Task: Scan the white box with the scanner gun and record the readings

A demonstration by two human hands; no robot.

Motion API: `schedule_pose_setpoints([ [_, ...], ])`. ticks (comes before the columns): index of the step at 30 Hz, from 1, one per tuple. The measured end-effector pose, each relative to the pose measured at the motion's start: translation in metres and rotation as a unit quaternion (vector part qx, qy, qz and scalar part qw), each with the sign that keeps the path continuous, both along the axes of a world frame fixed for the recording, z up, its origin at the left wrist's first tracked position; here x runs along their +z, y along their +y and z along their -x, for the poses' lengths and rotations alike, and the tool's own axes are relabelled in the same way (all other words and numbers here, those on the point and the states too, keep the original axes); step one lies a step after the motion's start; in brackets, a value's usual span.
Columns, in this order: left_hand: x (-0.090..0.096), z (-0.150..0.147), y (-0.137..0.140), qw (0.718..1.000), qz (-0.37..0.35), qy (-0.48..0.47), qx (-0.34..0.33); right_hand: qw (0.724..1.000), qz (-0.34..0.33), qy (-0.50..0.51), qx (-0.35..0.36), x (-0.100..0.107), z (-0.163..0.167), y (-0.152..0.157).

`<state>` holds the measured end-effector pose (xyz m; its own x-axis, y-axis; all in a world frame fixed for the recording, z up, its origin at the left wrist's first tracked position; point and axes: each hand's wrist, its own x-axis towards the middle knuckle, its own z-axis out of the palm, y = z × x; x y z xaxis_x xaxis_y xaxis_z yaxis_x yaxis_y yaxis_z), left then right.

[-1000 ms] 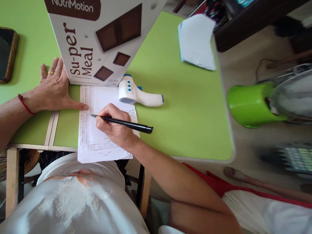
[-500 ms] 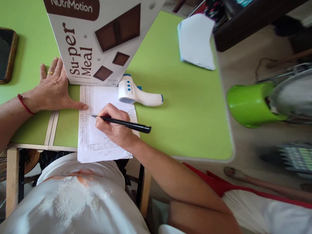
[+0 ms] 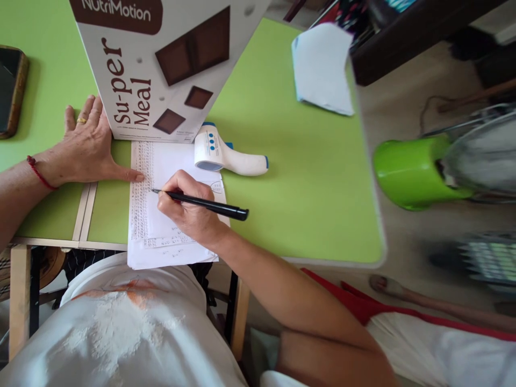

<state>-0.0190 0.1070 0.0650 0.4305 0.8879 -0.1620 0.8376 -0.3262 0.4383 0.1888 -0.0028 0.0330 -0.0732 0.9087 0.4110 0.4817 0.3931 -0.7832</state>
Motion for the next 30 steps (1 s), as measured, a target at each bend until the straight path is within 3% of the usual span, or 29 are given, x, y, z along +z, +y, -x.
schedule_pose_setpoints([
  [9, -0.0009, 0.0016, 0.0002, 1.000, -0.004, -0.017, -0.007, 0.999, -0.020, 0.024, 0.037, 0.0023, 0.0004, 0.0004],
  [16, -0.0017, 0.0023, 0.0010, 1.000, -0.011, 0.001, -0.014, 1.000, -0.012, 0.014, -0.005, -0.0008, -0.0008, -0.0003],
  [30, -0.0006, 0.0011, -0.0012, 1.000, -0.014, 0.017, -0.014, 1.000, -0.019, -0.021, -0.002, 0.0008, -0.0014, 0.0000],
])
